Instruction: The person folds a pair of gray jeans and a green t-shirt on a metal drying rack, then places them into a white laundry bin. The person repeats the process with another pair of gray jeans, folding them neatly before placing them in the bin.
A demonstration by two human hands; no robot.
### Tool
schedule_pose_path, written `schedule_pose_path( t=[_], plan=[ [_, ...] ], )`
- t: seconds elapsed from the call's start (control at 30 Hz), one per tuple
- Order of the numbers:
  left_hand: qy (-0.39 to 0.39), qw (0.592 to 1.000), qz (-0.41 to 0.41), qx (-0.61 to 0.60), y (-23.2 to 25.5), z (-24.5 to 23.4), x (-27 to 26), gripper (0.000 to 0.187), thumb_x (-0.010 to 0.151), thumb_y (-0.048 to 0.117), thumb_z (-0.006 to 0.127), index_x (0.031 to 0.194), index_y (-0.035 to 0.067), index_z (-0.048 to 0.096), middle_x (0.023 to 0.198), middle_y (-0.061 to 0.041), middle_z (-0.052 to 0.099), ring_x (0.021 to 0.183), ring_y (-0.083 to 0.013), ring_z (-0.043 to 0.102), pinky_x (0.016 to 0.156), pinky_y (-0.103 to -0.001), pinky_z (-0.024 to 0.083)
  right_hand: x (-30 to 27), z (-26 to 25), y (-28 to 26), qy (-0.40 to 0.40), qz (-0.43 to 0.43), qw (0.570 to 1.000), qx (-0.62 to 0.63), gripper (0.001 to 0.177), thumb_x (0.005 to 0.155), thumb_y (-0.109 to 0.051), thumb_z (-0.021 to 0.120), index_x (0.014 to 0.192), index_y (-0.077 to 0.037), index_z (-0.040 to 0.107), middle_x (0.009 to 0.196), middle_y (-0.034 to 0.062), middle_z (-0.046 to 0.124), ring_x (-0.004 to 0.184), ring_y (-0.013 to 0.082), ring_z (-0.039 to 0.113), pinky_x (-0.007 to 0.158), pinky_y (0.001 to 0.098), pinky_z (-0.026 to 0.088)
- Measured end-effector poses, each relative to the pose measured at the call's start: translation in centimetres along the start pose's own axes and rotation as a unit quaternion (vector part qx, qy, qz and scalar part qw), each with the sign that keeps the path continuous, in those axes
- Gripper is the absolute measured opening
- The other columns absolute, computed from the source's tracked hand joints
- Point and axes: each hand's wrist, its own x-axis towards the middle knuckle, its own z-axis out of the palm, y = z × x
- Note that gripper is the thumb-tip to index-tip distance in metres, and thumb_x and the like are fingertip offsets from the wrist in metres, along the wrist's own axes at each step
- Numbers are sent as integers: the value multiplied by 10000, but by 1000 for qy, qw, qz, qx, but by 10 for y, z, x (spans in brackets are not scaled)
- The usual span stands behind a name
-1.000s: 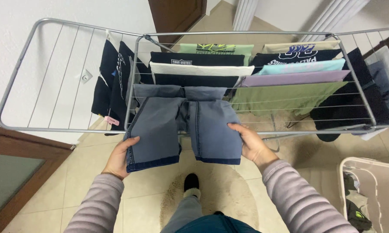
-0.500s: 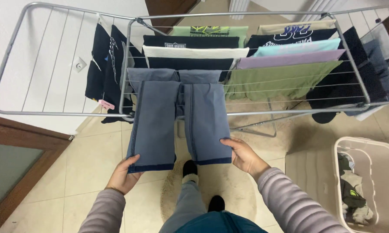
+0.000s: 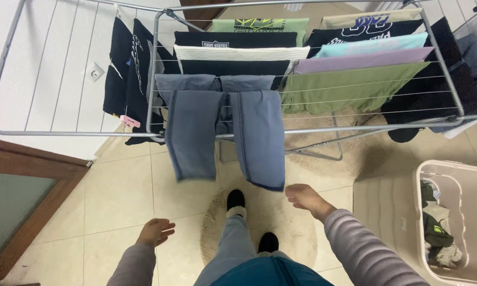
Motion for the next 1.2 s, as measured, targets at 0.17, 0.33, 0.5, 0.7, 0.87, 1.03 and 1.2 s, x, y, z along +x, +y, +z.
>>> schedule_pose_path(
  t=[0.17,0.33,0.5,0.7,0.87,1.03,1.2],
  plan=[
    [-28,999,20,12,15,8,4,329,1005,170,600,1262,-35,616,1315,-233,718,1202,-385,676,1078,-482,499,42,-20,20,9,-21,1000,-2,382,816,-208,711,1180,-109,769,1028,44,743,978,175,686,884,331,507],
    [-48,994,78,64,49,27,32,344,956,236,636,1216,12,616,1264,-203,744,1123,-353,710,1031,-464,509,43,-24,-16,30,-38,999,18,339,807,-185,738,1131,-103,789,1018,60,753,974,200,691,864,321,508],
    [-94,968,203,118,123,63,-6,304,981,139,652,1238,-23,670,1191,-273,746,1109,-376,730,970,-464,528,49,-26,-50,44,-119,990,53,376,996,-203,630,1303,7,684,1173,195,750,1093,247,718,951,385,568],
    [-141,936,288,145,190,97,-21,239,985,21,537,1149,3,711,1143,-228,762,1093,-337,722,1018,-457,517,57,-22,-98,97,-227,968,49,241,999,-165,624,1162,-65,770,986,142,786,969,188,726,877,334,596],
    [-99,861,399,299,228,114,-31,225,994,44,560,1138,96,724,1138,-152,782,1124,-347,729,1003,-484,555,53,-32,-131,155,-263,946,-105,242,1016,-276,602,1172,-237,783,1005,102,801,994,241,722,885,410,590],
    [-57,755,505,415,236,132,25,330,963,11,561,1205,191,694,1200,-55,765,1194,-272,696,1020,-419,549,46,-39,-158,213,-289,906,-222,256,1000,-272,594,1192,-301,761,1063,62,802,1089,307,726,939,458,580],
    [-17,661,591,462,250,149,35,447,930,-75,538,1310,121,668,1207,-143,744,1154,-299,699,977,-430,587,57,-36,-174,257,-386,836,-292,225,985,-193,623,1145,-191,781,1027,117,798,1042,325,741,926,445,594]
  ],
)
